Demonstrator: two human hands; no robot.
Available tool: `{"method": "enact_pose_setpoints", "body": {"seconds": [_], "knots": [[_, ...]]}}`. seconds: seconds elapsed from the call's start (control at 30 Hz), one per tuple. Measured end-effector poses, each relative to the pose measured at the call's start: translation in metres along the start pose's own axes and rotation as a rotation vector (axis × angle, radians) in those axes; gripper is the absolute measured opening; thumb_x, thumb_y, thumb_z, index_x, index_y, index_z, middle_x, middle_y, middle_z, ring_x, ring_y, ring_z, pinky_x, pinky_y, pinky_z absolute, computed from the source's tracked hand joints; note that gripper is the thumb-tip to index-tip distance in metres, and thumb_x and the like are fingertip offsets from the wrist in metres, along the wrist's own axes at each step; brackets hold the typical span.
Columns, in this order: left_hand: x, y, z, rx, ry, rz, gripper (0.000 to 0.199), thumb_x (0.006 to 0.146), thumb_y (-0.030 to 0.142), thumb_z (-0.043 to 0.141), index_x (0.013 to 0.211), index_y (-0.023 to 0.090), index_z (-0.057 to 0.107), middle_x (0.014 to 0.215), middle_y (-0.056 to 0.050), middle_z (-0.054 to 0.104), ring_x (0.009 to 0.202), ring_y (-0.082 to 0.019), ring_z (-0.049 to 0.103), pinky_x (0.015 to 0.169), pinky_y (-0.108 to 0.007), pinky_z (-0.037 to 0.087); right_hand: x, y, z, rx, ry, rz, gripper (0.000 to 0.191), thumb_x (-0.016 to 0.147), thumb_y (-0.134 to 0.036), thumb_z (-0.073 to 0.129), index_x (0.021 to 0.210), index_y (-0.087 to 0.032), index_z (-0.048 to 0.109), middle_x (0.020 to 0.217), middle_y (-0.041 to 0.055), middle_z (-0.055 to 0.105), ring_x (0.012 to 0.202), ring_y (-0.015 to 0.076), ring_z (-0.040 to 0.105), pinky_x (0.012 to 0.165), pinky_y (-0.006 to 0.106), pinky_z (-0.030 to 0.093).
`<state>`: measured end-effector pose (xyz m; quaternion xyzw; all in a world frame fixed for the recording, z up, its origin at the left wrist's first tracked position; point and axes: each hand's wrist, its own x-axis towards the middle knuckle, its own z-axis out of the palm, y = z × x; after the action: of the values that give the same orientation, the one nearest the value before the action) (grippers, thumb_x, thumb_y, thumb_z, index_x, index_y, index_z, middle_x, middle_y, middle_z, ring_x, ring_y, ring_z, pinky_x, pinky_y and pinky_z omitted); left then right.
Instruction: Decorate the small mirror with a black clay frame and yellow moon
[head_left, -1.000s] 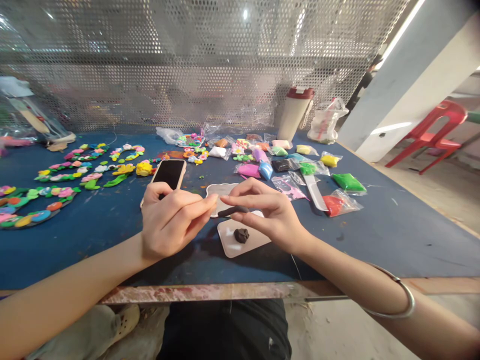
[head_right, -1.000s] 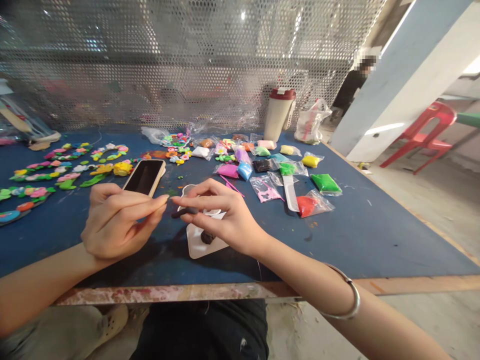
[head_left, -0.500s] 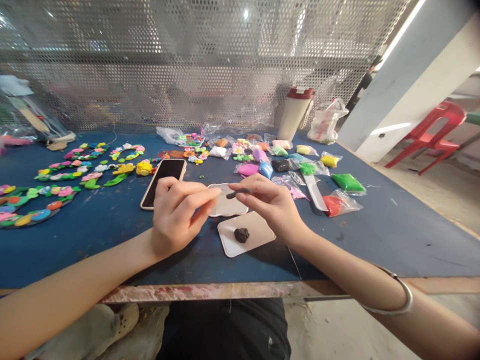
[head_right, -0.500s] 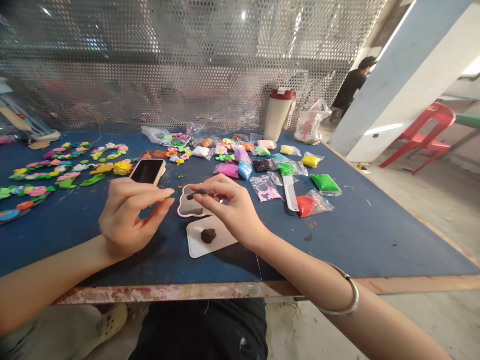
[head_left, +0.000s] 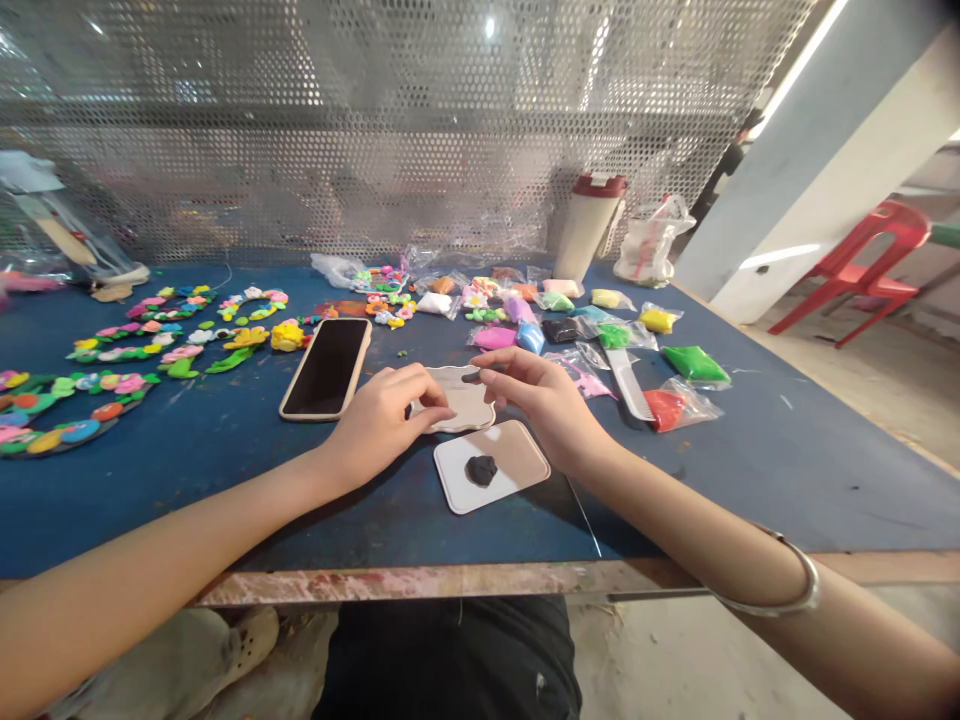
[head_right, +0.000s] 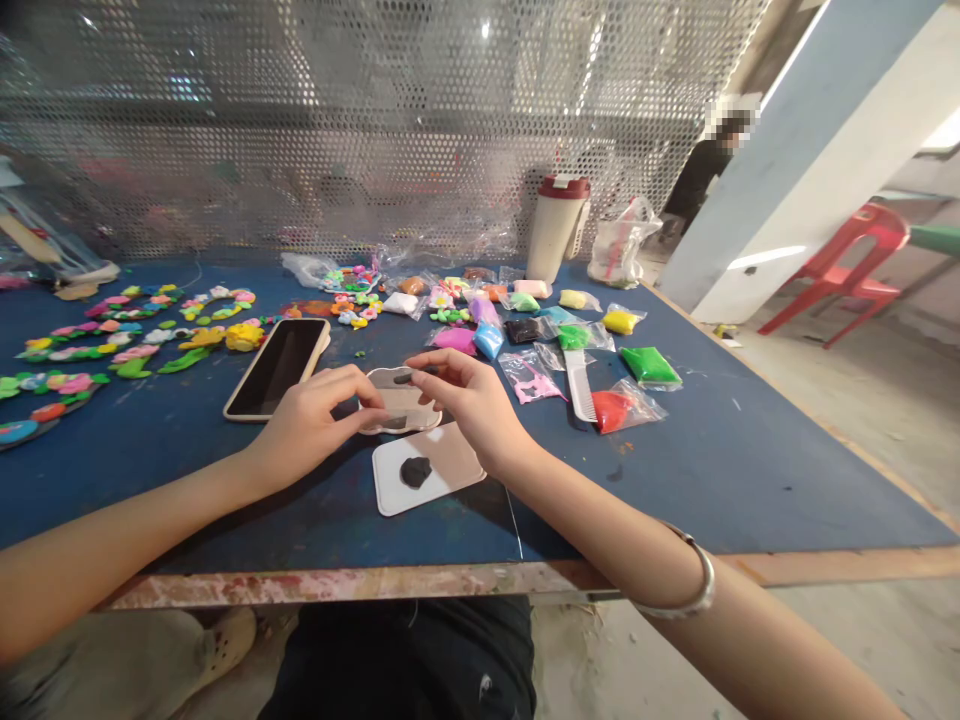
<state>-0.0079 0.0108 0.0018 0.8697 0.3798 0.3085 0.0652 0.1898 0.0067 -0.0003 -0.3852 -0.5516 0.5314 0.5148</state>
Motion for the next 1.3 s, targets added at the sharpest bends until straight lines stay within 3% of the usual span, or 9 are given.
{"method": "enact_pose_setpoints", "body": {"seconds": [0.17, 0.37, 0.53, 0.7, 0.83, 0.93, 1.03, 1.17, 1.3], "knots": [[0.0, 0.0, -0.001, -0.043, -0.023, 0.006, 0.043, 0.096, 0.031, 0.044, 0.057, 0.018, 0.057, 0.059, 0.001, 0.058, 0.066, -0.015, 0.057, 0.067, -0.028, 0.043, 0.003, 0.002, -0.001, 0.013, 0.005, 0.003, 0.019, 0.079, -0.035, 0.064, 0.079, -0.016, 0.061, 0.07, -0.0013, 0.06, 0.057, 0.0077, 0.049, 0.057, 0.024, 0.039], [0.001, -0.003, 0.003, -0.006, 0.05, -0.028, 0.013, 0.09, 0.021, 0.054, 0.1, 0.018, 0.062, 0.099, -0.005, 0.065, 0.098, -0.021, 0.056, 0.087, -0.038, 0.044, 0.006, 0.005, -0.002, 0.011, -0.02, 0.021, 0.02, 0.073, -0.032, 0.07, 0.082, -0.016, 0.061, 0.073, -0.0002, 0.064, 0.062, 0.0092, 0.056, 0.061, 0.025, 0.044], [0.0, -0.002, 0.002, -0.039, 0.055, -0.007, 0.023, 0.093, 0.026, 0.048, 0.077, 0.019, 0.063, 0.087, -0.003, 0.067, 0.089, -0.019, 0.058, 0.083, -0.035, 0.045, 0.005, 0.004, 0.001, -0.016, -0.04, 0.063, 0.026, 0.068, -0.032, 0.075, 0.08, -0.016, 0.059, 0.075, 0.0022, 0.07, 0.059, 0.0098, 0.06, 0.058, 0.024, 0.047], [-0.001, -0.001, 0.003, -0.082, 0.127, -0.106, 0.016, 0.089, 0.017, 0.049, 0.101, 0.018, 0.059, 0.1, -0.006, 0.065, 0.095, -0.02, 0.06, 0.084, -0.035, 0.047, 0.004, 0.004, 0.0, -0.062, -0.036, 0.069, 0.032, 0.077, -0.046, 0.066, 0.067, -0.016, 0.058, 0.053, -0.0006, 0.062, 0.045, 0.0089, 0.054, 0.05, 0.024, 0.044], [-0.003, 0.003, 0.0, -0.132, 0.093, -0.151, 0.019, 0.095, 0.027, 0.044, 0.089, 0.02, 0.061, 0.066, 0.002, 0.066, 0.063, -0.014, 0.064, 0.062, -0.024, 0.048, 0.005, 0.005, -0.001, -0.054, -0.022, 0.02, 0.028, 0.067, -0.036, 0.077, 0.08, -0.017, 0.061, 0.071, 0.0003, 0.068, 0.064, 0.0116, 0.062, 0.06, 0.025, 0.047], [-0.005, 0.005, -0.003, -0.171, 0.114, -0.188, 0.038, 0.098, 0.033, 0.038, 0.069, 0.019, 0.057, 0.043, 0.006, 0.052, 0.042, -0.011, 0.054, 0.05, -0.022, 0.042, 0.004, 0.004, 0.0, -0.054, -0.05, 0.05, 0.027, 0.07, -0.04, 0.074, 0.075, -0.016, 0.062, 0.067, 0.0015, 0.068, 0.058, 0.0119, 0.062, 0.058, 0.026, 0.047], [-0.004, 0.003, -0.002, -0.203, 0.18, -0.198, 0.035, 0.097, 0.031, 0.037, 0.07, 0.019, 0.055, 0.052, 0.003, 0.055, 0.046, -0.011, 0.053, 0.05, -0.022, 0.042, 0.004, 0.004, 0.001, -0.053, -0.059, 0.086, 0.038, 0.081, -0.05, 0.059, 0.067, -0.015, 0.062, 0.057, 0.0025, 0.065, 0.048, 0.0105, 0.058, 0.052, 0.026, 0.045], [-0.001, 0.0, 0.0, -0.22, 0.251, -0.166, 0.013, 0.087, 0.017, 0.046, 0.092, 0.019, 0.057, 0.09, -0.004, 0.062, 0.076, -0.015, 0.059, 0.066, -0.027, 0.046, 0.005, 0.004, 0.001, -0.041, -0.051, 0.059, 0.022, 0.069, -0.034, 0.075, 0.077, -0.016, 0.066, 0.071, 0.0016, 0.07, 0.062, 0.0101, 0.062, 0.057, 0.023, 0.046], [-0.003, 0.0, -0.007, -0.268, 0.2, -0.136, 0.024, 0.074, 0.006, 0.038, 0.056, 0.02, 0.047, 0.059, 0.0, 0.049, 0.061, -0.015, 0.05, 0.058, -0.029, 0.04, 0.006, 0.005, 0.0, -0.021, -0.091, 0.081, 0.029, 0.078, -0.043, 0.065, 0.069, -0.016, 0.063, 0.061, 0.0009, 0.067, 0.053, 0.0094, 0.059, 0.055, 0.024, 0.046]]}}
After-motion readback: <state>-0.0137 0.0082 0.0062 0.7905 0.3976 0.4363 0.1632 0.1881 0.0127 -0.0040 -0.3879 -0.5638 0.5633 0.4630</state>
